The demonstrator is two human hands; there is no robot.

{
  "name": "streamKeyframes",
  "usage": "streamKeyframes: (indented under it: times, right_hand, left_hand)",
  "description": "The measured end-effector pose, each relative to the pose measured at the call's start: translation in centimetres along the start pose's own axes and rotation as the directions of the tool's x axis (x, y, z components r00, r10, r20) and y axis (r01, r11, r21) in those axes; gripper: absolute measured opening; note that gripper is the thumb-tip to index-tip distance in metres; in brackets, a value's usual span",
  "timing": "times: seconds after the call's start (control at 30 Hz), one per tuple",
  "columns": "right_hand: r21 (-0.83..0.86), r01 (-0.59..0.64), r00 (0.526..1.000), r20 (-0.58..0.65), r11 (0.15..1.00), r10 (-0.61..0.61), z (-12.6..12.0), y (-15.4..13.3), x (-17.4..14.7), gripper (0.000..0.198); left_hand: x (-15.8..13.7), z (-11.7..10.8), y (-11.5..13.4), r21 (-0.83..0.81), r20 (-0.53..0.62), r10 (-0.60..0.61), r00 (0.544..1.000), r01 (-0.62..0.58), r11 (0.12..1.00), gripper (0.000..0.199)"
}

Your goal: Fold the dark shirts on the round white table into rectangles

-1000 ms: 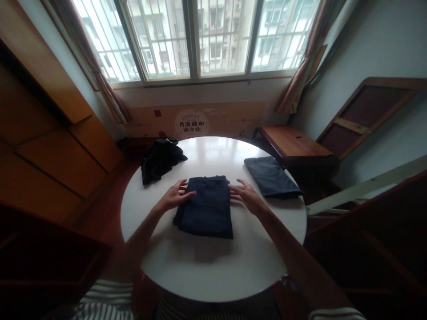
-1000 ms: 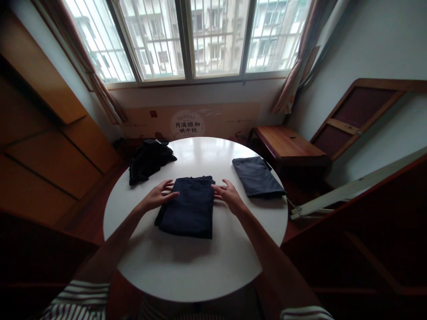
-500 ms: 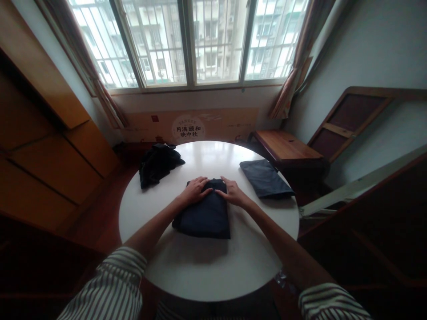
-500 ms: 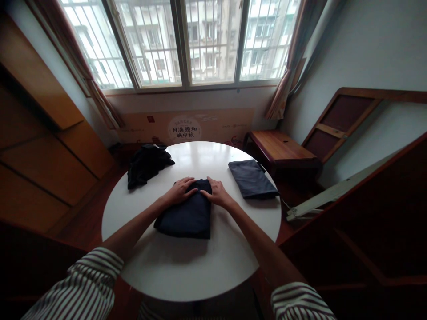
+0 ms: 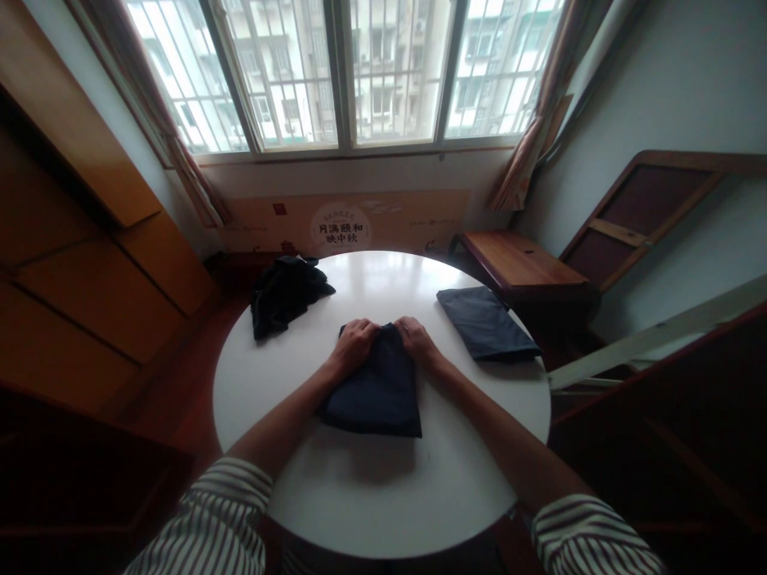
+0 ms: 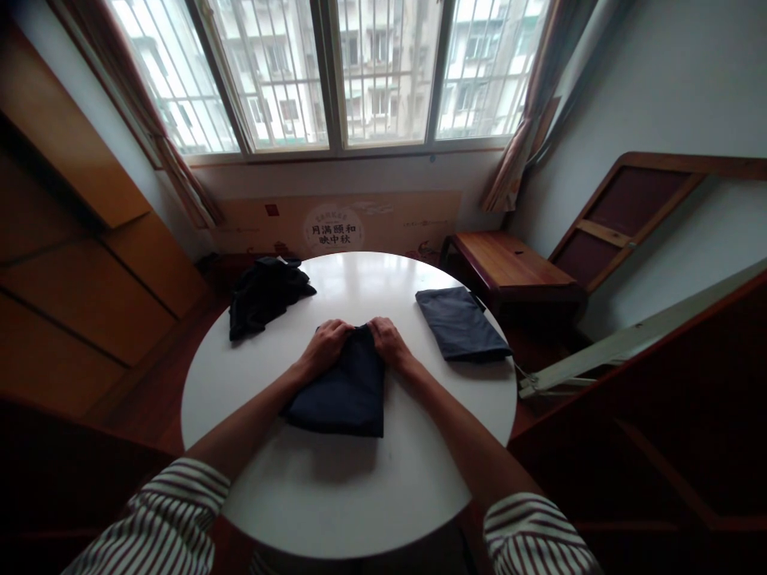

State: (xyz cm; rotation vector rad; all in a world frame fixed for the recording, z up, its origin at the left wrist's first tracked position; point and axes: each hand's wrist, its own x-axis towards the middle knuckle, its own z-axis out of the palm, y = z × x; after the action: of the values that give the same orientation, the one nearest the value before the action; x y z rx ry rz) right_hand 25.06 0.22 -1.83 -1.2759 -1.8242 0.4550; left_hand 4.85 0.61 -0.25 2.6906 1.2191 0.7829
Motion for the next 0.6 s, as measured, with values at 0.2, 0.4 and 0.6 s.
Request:
streamKeyframes:
  times: [0.2,0.4,0.6]
  right_hand:
    - [0.088,-0.03,0.999,0.041,0.996,0.026,-0.34,-0.89,-0.36,0.041]
    - [-0.002,0.004,0.999,0.055,1.0,-0.004,-0.51,-0.54,-0.3,0.038]
    - [-0.002,-0.025,0.997,0.075,1.0,0.025,-0.88,-0.64,-0.27,0.045]
  left_hand:
    - [-0.08,-0.03,-0.01,0.032,0.015,0.036,0.999,-0.036,0.999,0.028]
    - [-0.1,0.04,-0.08,0.011,-0.012,-0.009,1.0,0.009,1.0,0.026]
    - [-0.24,-0.26,-0.29,-0.082,0.021,-0.108,0.994,0.11,0.991,0.025]
